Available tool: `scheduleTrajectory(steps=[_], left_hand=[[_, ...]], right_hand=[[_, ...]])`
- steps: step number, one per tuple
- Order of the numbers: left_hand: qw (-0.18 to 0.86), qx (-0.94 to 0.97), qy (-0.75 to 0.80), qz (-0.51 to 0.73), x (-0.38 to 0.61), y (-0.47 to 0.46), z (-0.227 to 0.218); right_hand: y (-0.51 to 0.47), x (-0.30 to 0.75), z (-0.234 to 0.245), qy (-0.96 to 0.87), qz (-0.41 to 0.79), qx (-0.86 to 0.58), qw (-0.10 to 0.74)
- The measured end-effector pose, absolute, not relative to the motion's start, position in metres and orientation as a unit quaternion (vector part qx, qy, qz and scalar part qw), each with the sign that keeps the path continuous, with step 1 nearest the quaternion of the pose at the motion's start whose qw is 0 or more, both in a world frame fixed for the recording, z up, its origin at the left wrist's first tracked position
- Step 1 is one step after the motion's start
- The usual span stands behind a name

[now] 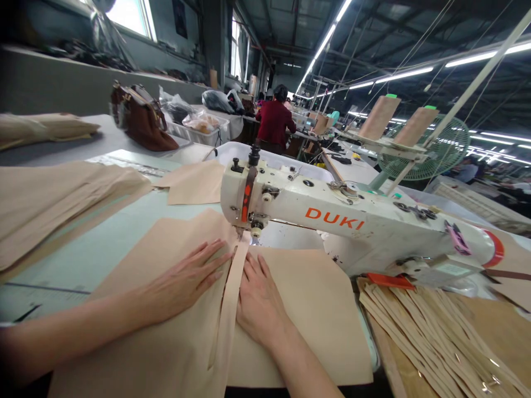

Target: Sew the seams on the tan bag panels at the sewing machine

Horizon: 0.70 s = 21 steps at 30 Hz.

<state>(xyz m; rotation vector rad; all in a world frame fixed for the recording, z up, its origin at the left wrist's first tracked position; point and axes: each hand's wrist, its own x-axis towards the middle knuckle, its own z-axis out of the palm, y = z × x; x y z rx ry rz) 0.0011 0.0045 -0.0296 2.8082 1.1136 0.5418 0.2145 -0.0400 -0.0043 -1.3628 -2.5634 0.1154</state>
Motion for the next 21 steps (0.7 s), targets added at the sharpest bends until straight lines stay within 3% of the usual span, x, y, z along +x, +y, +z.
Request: scheduleTrajectory(steps=[7, 14, 21], left_hand=[[0.032, 0.915, 0.367, 0.162, 0.0, 0.002, -0.024], [0.061, 0.917, 0.357, 0.163, -0.002, 0.006, -0.012], [0.062, 0.926, 0.322, 0.185, 0.004, 0.022, -0.022]], right_hand=[[-0.04, 0.215, -0.002, -0.872, 0.066, -0.462, 0.149], [-0.018, 0.227, 0.016, -0.774, 0.082, -0.541, 0.318], [-0.006, 0.22, -0.007, -0.85, 0.043, -0.487, 0.194]])
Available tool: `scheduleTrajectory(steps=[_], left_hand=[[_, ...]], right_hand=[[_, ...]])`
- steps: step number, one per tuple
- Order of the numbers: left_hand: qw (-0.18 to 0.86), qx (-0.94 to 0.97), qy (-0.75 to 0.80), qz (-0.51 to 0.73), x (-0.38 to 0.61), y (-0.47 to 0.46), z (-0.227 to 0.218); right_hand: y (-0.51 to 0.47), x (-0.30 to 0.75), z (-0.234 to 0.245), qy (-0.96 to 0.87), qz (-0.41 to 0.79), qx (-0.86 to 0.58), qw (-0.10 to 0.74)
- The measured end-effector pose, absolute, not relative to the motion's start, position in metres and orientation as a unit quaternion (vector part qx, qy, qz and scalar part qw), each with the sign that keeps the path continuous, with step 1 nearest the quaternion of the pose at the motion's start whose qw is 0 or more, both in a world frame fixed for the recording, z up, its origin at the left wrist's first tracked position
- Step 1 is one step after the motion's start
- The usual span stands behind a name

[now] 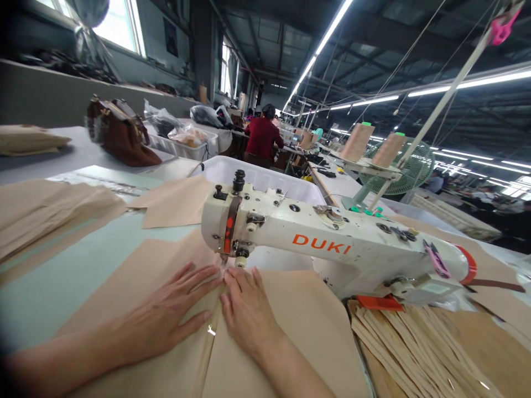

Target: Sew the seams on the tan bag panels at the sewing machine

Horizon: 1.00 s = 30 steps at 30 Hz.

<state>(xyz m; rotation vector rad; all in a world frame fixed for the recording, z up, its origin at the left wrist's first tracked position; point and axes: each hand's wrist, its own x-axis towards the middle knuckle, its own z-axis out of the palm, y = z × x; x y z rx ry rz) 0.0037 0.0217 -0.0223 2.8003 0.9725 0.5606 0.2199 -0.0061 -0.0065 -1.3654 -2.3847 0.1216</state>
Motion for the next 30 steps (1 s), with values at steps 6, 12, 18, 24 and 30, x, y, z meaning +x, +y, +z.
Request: scheduleTrajectory(steps=[6, 12, 18, 24, 30], left_hand=[[0.049, 0.928, 0.318, 0.19, 0.005, 0.0308, -0.0203], [0.058, 0.931, 0.319, 0.168, 0.003, 0.0326, -0.0214], [0.058, 0.929, 0.325, 0.167, -0.001, 0.0313, -0.0259], [0.042, 0.93, 0.313, 0.188, 0.0011, 0.0284, -0.0278], [0.015, 0.932, 0.312, 0.186, 0.0012, 0.0268, -0.0228]], right_hand=[[0.0042, 0.2207, -0.0051, -0.847, 0.022, -0.504, 0.167], [0.0028, 0.2168, -0.0085, -0.837, 0.02, -0.523, 0.159], [0.0005, 0.2145, -0.0099, -0.839, 0.012, -0.518, 0.168], [0.0009, 0.2184, -0.0073, -0.847, 0.023, -0.507, 0.156], [0.0011, 0.2212, -0.007, -0.855, 0.021, -0.497, 0.15]])
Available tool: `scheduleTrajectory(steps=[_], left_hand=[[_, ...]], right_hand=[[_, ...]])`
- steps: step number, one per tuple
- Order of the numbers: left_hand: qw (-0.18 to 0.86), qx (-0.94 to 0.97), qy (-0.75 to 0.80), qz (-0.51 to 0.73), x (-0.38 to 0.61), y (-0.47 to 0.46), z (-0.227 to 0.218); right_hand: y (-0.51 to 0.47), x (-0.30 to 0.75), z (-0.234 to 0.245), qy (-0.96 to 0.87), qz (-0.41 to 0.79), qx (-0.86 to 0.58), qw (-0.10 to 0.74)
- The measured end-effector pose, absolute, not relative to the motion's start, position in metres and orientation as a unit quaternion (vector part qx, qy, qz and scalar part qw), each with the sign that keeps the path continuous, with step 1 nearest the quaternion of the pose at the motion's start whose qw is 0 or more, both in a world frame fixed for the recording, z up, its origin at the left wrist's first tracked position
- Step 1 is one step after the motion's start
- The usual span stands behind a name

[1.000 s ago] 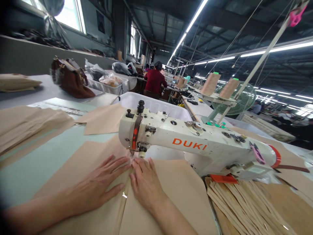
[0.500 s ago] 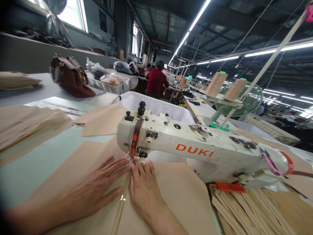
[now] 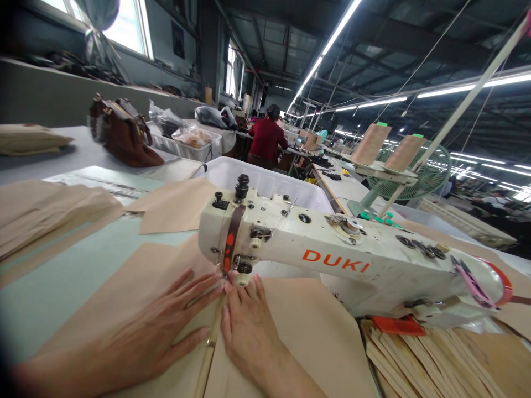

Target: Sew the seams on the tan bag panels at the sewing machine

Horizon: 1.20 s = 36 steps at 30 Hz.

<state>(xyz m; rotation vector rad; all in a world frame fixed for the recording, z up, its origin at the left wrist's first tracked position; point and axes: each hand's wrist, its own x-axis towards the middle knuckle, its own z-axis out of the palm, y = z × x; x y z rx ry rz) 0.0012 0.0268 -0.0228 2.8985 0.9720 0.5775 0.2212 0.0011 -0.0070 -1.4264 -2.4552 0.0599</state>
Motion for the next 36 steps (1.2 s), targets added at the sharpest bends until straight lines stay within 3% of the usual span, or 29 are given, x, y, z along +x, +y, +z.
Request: scheduleTrajectory(steps=[8, 13, 17, 21, 24, 27, 31, 36], left_hand=[[0.026, 0.935, 0.314, 0.162, 0.002, 0.033, -0.018], [0.002, 0.925, 0.333, 0.183, -0.015, -0.034, -0.012], [-0.048, 0.94, 0.262, 0.214, -0.026, -0.113, -0.029], [-0.108, 0.932, 0.274, 0.213, -0.017, -0.154, -0.06], [-0.097, 0.919, 0.28, 0.259, -0.015, -0.157, -0.048], [-0.05, 0.907, 0.279, 0.312, -0.023, -0.15, -0.003], [0.018, 0.862, 0.354, 0.361, -0.029, -0.133, 0.055], [0.048, 0.84, 0.404, 0.359, -0.022, -0.123, 0.077]], right_hand=[[0.002, 0.22, 0.005, -0.85, 0.039, -0.499, 0.163], [-0.088, 0.22, 0.022, -0.764, 0.065, -0.572, 0.292], [-0.171, 0.217, -0.012, -0.699, 0.224, -0.622, 0.274], [-0.19, 0.198, -0.047, -0.549, 0.528, -0.523, 0.383], [-0.184, 0.193, -0.035, -0.478, 0.634, -0.464, 0.391], [-0.178, 0.203, -0.001, -0.545, 0.526, -0.513, 0.403], [-0.165, 0.209, 0.02, -0.73, 0.197, -0.52, 0.397], [-0.147, 0.195, -0.002, -0.825, 0.116, -0.468, 0.294]])
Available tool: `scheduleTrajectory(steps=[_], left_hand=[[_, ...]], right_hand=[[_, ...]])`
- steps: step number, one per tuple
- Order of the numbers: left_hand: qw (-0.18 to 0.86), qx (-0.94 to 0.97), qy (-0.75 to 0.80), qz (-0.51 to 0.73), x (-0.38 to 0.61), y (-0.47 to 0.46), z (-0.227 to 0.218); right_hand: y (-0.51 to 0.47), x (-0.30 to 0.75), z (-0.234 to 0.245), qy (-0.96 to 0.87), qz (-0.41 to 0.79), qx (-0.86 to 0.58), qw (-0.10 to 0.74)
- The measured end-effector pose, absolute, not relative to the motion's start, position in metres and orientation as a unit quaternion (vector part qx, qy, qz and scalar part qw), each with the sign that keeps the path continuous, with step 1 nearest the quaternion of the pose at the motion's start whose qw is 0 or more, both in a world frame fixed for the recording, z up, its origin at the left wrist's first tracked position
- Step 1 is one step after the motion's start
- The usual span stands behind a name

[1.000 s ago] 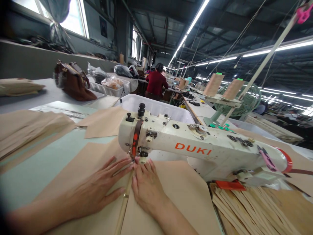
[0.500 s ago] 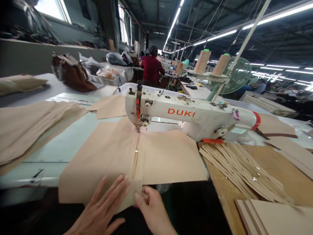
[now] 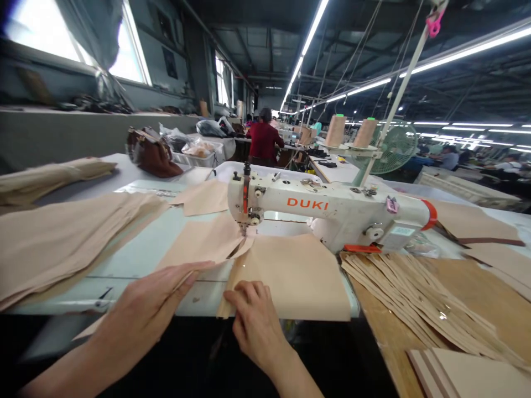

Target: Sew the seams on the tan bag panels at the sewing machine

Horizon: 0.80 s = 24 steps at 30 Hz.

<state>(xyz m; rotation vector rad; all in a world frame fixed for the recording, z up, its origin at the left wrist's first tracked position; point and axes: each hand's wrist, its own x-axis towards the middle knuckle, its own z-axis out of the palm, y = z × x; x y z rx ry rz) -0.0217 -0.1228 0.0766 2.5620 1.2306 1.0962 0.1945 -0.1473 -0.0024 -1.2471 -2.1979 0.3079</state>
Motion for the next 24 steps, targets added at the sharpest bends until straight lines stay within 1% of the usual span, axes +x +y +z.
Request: scheduleTrajectory(steps=[3, 7, 9, 11, 14, 18, 21, 24], left_hand=[[0.071, 0.843, 0.399, 0.354, -0.018, -0.124, 0.08], [0.125, 0.837, 0.407, 0.343, -0.017, -0.124, 0.085], [0.137, 0.831, 0.418, 0.34, -0.018, -0.124, 0.089], [0.144, 0.827, 0.431, 0.332, -0.019, -0.124, 0.092], [0.171, 0.814, 0.453, 0.321, -0.022, -0.121, 0.092], [0.204, 0.798, 0.462, 0.327, -0.024, -0.12, 0.089], [0.203, 0.8, 0.459, 0.33, -0.025, -0.121, 0.085], [0.18, 0.804, 0.461, 0.33, -0.026, -0.121, 0.081]], right_hand=[[-0.142, 0.192, -0.014, -0.824, 0.1, -0.465, 0.307], [-0.135, 0.193, -0.026, -0.811, 0.075, -0.438, 0.381], [-0.134, 0.195, -0.029, -0.787, 0.096, -0.439, 0.424], [-0.134, 0.198, -0.031, -0.762, 0.139, -0.446, 0.448], [-0.136, 0.203, -0.031, -0.756, 0.17, -0.442, 0.452], [-0.136, 0.204, -0.03, -0.773, 0.142, -0.437, 0.438], [-0.136, 0.202, -0.028, -0.77, 0.137, -0.438, 0.443], [-0.136, 0.202, -0.027, -0.778, 0.134, -0.43, 0.438]])
